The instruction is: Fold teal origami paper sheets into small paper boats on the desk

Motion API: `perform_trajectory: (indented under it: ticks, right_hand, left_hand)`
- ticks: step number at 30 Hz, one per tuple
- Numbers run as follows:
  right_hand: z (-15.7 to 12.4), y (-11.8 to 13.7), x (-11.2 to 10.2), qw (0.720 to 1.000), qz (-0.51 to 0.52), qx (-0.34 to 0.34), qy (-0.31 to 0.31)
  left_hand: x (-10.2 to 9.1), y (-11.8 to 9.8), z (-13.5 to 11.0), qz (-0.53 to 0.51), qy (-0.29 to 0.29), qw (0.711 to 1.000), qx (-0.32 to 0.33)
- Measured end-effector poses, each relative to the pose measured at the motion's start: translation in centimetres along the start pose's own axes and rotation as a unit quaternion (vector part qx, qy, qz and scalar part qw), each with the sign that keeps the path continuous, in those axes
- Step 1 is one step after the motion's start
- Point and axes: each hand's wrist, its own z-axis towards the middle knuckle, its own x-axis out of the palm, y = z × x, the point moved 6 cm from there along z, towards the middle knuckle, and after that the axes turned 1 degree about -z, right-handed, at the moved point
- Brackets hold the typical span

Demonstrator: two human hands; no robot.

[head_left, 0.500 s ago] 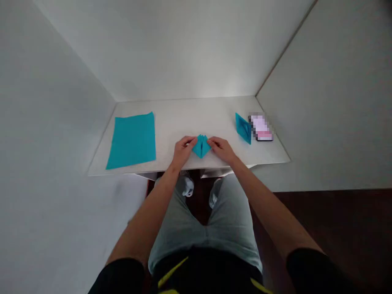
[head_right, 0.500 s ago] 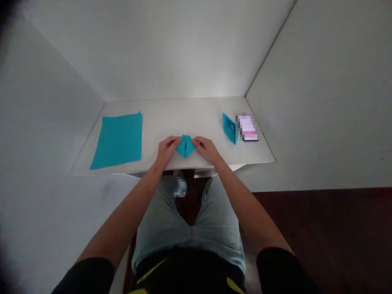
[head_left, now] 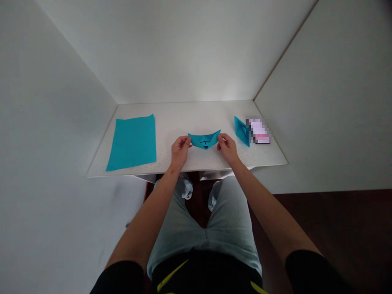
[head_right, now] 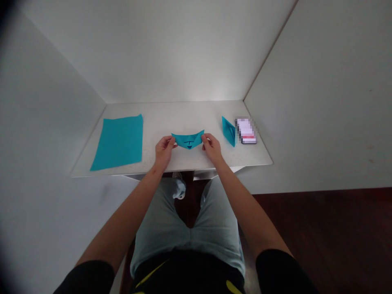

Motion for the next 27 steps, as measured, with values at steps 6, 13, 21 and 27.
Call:
perform_trajectory:
  ticks: [6,13,21,27]
  right_hand:
    - [0.1,-0.3,-0.7,0.998,0.043,-0.009,-0.054]
    - [0.2,-0.7,0.0,0.999,0.027,-0.009,-0.021]
    - [0.7,-1.7,0.9,1.0,-0.001,-0.017,0.017]
    - [1.0,-2.1,1.3,0.999,0.046,-0.006,0.019]
  left_hand:
    - [-0.2,0.6,0.2,0.002,-0.01,1.0,0.005]
    - [-0.6,-2.1,-1.2,0.114,-0.009,0.984,0.137]
    - [4.2,-9.0,-2.5,0.508,0.241,0.763,0.318]
    - [5.1,-6.9,-0.7,0.567,0.281,0.732,0.254]
